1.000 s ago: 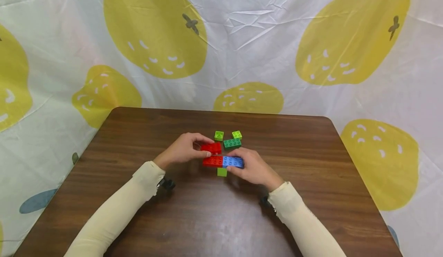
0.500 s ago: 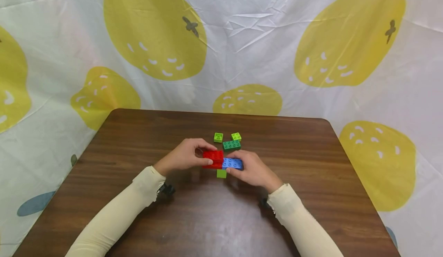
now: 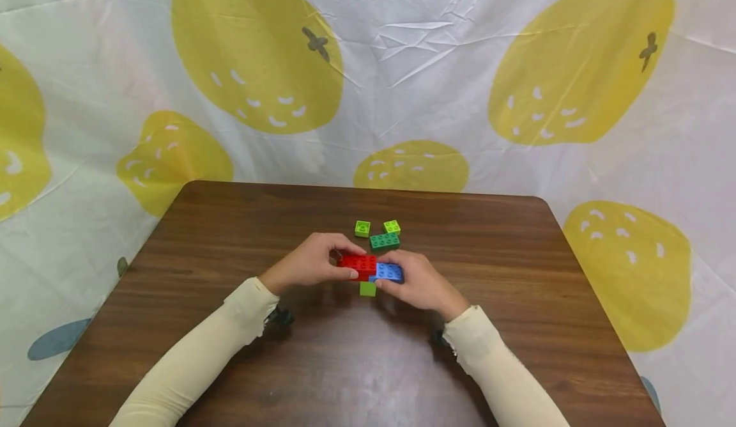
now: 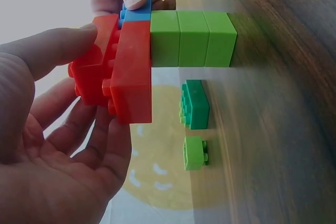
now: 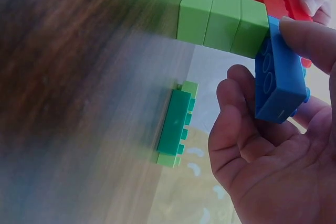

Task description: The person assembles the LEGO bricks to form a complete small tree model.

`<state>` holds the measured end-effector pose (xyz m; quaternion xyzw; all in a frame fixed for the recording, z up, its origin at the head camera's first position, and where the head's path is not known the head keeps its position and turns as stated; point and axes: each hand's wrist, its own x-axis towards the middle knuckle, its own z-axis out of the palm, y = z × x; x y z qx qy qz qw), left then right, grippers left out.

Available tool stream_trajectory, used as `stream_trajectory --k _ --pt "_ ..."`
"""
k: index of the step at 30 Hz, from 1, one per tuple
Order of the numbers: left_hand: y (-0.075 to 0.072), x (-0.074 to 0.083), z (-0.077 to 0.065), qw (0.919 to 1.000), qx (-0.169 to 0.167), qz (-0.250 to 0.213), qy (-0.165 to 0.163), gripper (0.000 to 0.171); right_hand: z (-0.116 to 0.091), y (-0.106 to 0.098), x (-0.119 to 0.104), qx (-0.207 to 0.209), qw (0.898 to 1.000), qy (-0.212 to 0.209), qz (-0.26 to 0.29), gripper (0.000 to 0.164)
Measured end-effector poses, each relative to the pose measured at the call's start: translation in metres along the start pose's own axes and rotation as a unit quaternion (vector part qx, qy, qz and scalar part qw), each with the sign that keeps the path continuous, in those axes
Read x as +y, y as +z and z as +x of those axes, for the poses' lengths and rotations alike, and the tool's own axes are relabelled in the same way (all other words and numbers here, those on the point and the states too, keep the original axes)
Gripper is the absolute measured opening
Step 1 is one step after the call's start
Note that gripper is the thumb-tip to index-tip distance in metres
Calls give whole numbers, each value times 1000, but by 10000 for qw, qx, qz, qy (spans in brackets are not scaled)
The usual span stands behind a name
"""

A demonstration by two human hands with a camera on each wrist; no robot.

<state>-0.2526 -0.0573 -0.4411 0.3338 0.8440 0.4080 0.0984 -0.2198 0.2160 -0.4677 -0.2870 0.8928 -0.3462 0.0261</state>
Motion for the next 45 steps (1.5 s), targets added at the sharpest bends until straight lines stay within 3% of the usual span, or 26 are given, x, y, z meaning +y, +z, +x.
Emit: stream_trajectory --k 19,29,39,45 --pt "6 -2 -1 9996 61 267 8 40 1 -1 -1 -86 9999 65 42 35" --pt "9 1 -2 9991 215 329 171 37 1 0 -1 -102 9999 107 11 35" --pt "12 -3 1 9996 108 -267 -71 37 0 1 0 -59 9999 89 -15 33" --pt "12 -6 3 9992 84 -397 37 36 0 2 1 -57 10000 66 0 32"
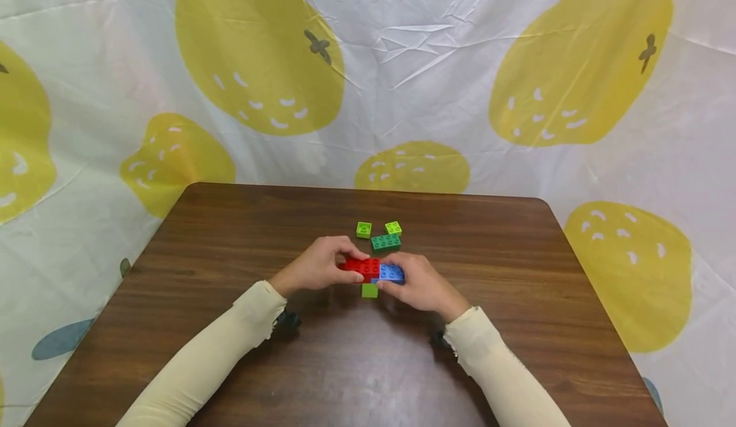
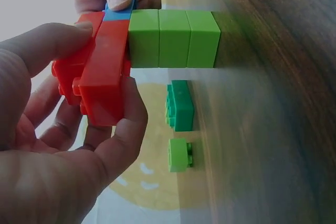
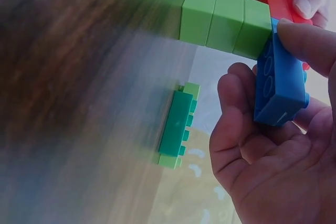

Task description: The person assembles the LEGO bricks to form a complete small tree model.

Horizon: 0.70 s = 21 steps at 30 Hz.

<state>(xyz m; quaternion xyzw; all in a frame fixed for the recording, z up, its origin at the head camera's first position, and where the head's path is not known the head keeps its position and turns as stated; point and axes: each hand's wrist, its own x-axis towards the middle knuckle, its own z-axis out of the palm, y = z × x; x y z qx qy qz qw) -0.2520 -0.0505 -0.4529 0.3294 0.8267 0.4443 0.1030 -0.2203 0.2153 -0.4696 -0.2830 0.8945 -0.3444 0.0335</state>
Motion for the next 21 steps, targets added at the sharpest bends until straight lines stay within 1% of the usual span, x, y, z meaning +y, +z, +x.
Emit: stream_trajectory --k 3,9,12,16,21 --pt "1 -2 0 10000 21 15 68 35 0 0 0 -13 10000 -7 -20 33" --pt "3 -4 -1 9999 59 -26 80 37 1 -3 -2 -91 9999 45 -49 34" --pt "3 -4 -1 10000 52 -42 31 37 2 -4 -3 -97 9999 22 -40 33" --pt "3 -4 0 9999 23 -92 -71 37 4 -6 0 -36 9999 -135 -32 32" --pt "4 -5 -1 9998 37 -159 -140 37 6 -12 0 45 9996 -230 129 33"
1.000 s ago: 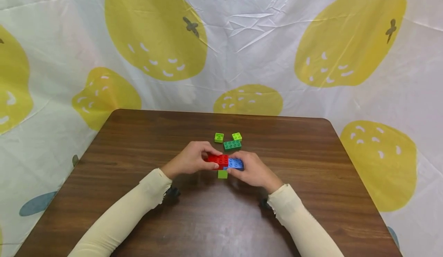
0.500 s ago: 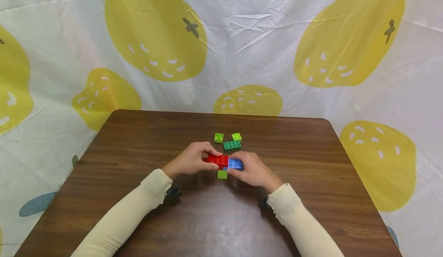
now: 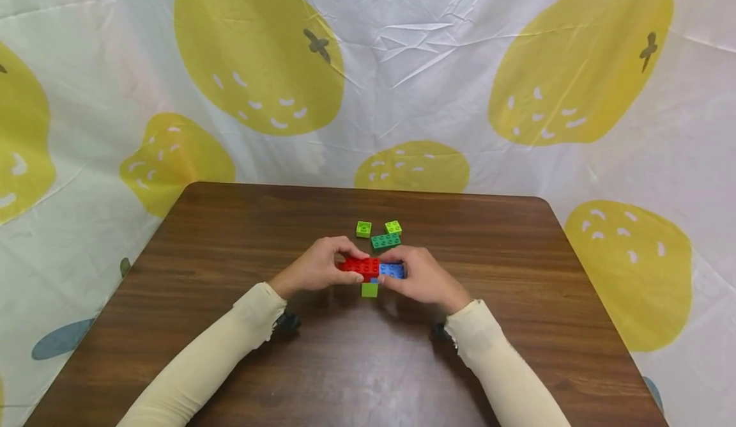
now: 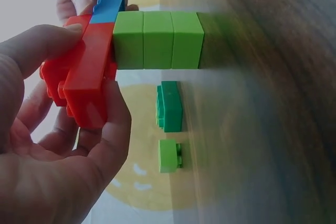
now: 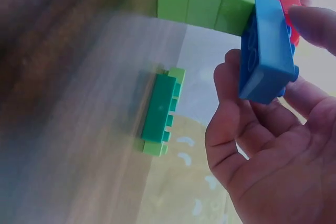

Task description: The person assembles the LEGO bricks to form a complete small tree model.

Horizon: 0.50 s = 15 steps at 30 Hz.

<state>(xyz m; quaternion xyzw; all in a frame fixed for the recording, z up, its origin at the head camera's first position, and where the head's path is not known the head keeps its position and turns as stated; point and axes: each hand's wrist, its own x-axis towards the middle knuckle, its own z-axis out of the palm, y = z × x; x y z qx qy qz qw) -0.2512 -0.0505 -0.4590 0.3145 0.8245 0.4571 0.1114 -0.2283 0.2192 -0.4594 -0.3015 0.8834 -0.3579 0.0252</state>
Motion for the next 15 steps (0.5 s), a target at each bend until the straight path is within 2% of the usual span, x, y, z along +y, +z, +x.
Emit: stream_trajectory --k 6,15 --pt "4 -3 -2 9998 125 37 126 36 5 -6 4 103 9999 25 86 33" --pt "6 -3 -4 9994 214 211 147 38 24 -9 24 322 9989 308 151 31"
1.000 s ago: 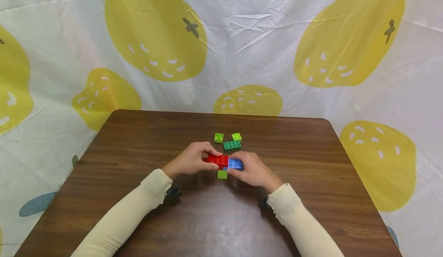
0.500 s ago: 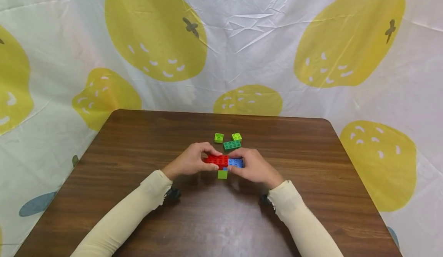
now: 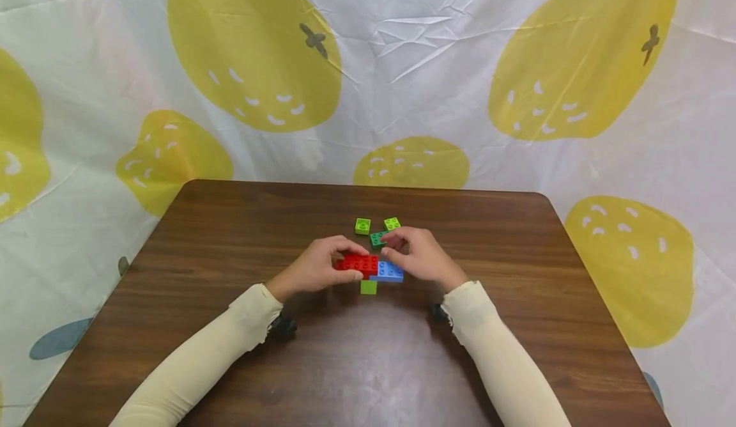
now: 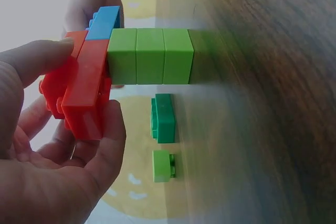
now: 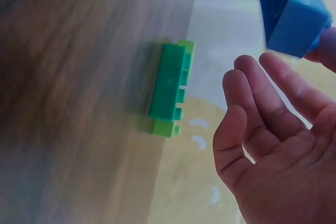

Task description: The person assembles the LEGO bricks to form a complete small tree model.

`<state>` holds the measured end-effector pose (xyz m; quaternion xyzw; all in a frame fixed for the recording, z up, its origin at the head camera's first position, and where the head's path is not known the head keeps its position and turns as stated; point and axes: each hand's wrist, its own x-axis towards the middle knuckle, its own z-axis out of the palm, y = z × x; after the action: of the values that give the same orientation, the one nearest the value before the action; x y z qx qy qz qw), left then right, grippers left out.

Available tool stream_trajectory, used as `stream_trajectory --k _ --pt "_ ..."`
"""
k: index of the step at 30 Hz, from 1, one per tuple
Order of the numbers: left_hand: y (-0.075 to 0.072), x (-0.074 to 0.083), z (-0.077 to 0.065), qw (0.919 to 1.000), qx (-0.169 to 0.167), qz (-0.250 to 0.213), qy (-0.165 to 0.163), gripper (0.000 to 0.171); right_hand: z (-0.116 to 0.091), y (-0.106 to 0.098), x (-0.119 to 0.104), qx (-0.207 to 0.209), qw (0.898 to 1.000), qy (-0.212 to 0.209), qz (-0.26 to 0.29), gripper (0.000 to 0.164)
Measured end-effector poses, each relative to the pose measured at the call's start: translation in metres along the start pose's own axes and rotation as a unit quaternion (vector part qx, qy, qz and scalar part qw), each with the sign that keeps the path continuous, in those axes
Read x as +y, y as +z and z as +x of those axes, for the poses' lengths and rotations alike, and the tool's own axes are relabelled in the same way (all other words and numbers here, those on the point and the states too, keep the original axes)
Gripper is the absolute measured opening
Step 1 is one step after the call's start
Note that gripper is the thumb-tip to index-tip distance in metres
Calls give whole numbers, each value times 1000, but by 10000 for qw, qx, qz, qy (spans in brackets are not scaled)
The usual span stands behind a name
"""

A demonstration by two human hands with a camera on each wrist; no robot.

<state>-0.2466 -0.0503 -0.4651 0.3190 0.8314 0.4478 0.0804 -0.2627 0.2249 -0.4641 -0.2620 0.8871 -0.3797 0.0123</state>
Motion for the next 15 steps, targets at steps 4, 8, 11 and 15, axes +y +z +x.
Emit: stream_trajectory --k 4,8,11,15 --pt "-2 1 -1 10000 -12 58 44 39 10 0 7 141 9998 132 13 27" --pt "-3 0 -2 9999 11 78 64 39 20 -2 16 348 9991 233 -47 26" --pt "-3 -1 -3 9999 -10 99 28 40 26 -3 25 502 9982 282 -167 27" --pt "-3 -2 -3 10000 -43 82 -21 40 33 -6 34 596 9969 412 -295 28"
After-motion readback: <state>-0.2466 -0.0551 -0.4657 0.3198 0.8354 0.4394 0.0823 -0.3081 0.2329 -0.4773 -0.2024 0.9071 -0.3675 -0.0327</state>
